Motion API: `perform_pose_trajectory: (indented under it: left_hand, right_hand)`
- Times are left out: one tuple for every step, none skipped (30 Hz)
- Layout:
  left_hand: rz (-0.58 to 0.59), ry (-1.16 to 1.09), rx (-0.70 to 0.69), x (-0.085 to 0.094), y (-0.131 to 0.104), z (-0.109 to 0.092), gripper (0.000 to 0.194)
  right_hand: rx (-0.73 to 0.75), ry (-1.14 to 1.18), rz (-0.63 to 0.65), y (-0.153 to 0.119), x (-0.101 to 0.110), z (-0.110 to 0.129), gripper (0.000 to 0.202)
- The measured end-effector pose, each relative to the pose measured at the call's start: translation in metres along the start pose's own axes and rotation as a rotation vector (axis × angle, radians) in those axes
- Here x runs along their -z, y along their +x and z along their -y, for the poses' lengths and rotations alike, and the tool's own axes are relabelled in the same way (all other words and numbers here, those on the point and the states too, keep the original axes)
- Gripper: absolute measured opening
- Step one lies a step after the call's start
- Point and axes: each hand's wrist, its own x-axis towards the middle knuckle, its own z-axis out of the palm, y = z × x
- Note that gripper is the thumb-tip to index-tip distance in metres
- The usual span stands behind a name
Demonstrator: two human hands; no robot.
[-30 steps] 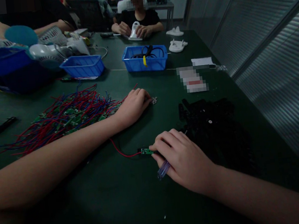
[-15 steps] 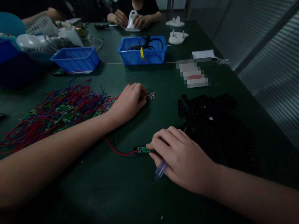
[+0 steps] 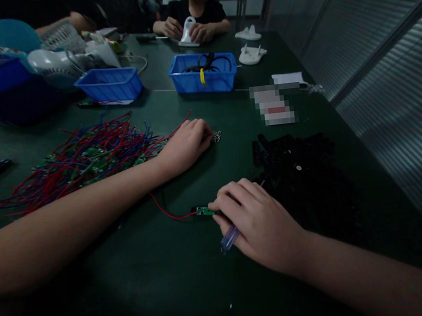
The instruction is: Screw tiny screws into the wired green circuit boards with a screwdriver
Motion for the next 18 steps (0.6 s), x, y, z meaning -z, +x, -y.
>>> perform_pose_trajectory:
  left_hand:
    - [-0.002, -0.003, 0.001, -0.0002, 0.0000, 0.0002, 0.012]
    - [-0.003, -0.006, 0.003, -0.0003, 0.0000, 0.0003, 0.012]
    - [-0.004, -0.008, 0.005, -0.0002, -0.0001, 0.0003, 0.012]
    - [-0.006, -0.008, 0.010, -0.0001, -0.0003, 0.0001, 0.012]
    - [-0.007, -0.006, 0.015, 0.0001, -0.0004, -0.0001, 0.012]
    - [-0.009, -0.003, 0.023, 0.0003, -0.0006, -0.0003, 0.012]
    - [-0.013, -0.001, 0.032, 0.0004, -0.0008, -0.0006, 0.012]
    - [-0.016, 0.000, 0.040, 0.0006, -0.0009, -0.0009, 0.012]
    - [-0.018, -0.001, 0.044, 0.0007, -0.0010, -0.0011, 0.013]
    - [-0.015, -0.003, 0.044, 0.0009, -0.0010, -0.0014, 0.014]
    - [-0.010, -0.004, 0.039, 0.0010, -0.0009, -0.0017, 0.015]
    - [-0.004, -0.004, 0.031, 0.0012, -0.0008, -0.0020, 0.016]
    - [0.001, -0.001, 0.022, 0.0015, -0.0007, -0.0025, 0.016]
    - [0.005, 0.002, 0.015, 0.0018, -0.0006, -0.0030, 0.017]
    - [0.007, 0.007, 0.011, 0.0021, -0.0005, -0.0037, 0.017]
    - [0.009, 0.012, 0.010, 0.0025, -0.0005, -0.0044, 0.018]
    - [0.009, 0.020, 0.010, 0.0029, -0.0005, -0.0052, 0.018]
    - [0.010, 0.030, 0.010, 0.0034, -0.0005, -0.0060, 0.019]
  right_hand:
    - [-0.002, 0.002, -0.003, 0.0002, 0.0001, 0.0002, 0.021]
    - [-0.003, 0.003, -0.006, 0.0003, 0.0003, 0.0004, 0.021]
    - [-0.004, 0.003, -0.008, 0.0004, 0.0005, 0.0005, 0.022]
    - [-0.004, 0.003, -0.010, 0.0004, 0.0006, 0.0006, 0.022]
    - [-0.004, 0.003, -0.010, 0.0003, 0.0007, 0.0006, 0.023]
    - [-0.004, 0.003, -0.010, 0.0001, 0.0007, 0.0006, 0.023]
    - [-0.002, 0.003, -0.011, -0.0001, 0.0006, 0.0006, 0.023]
    - [-0.002, 0.002, -0.011, -0.0003, 0.0004, 0.0006, 0.024]
    - [-0.002, 0.001, -0.012, -0.0004, 0.0002, 0.0006, 0.023]
    - [-0.001, 0.001, -0.010, -0.0005, 0.0000, 0.0006, 0.023]
    - [-0.001, 0.001, -0.010, -0.0005, -0.0002, 0.0005, 0.023]
    - [-0.002, 0.001, -0.011, -0.0004, -0.0004, 0.0004, 0.023]
    - [-0.003, 0.003, -0.011, -0.0004, -0.0006, 0.0003, 0.023]
    - [-0.004, 0.004, -0.011, -0.0002, -0.0006, 0.0001, 0.022]
    - [-0.003, 0.005, -0.010, -0.0001, -0.0006, -0.0001, 0.022]
    - [-0.003, 0.006, -0.010, -0.0001, -0.0004, -0.0002, 0.022]
    - [-0.002, 0.007, -0.008, 0.0000, -0.0002, -0.0003, 0.022]
    - [0.001, 0.008, -0.007, 0.0001, 0.0001, -0.0002, 0.022]
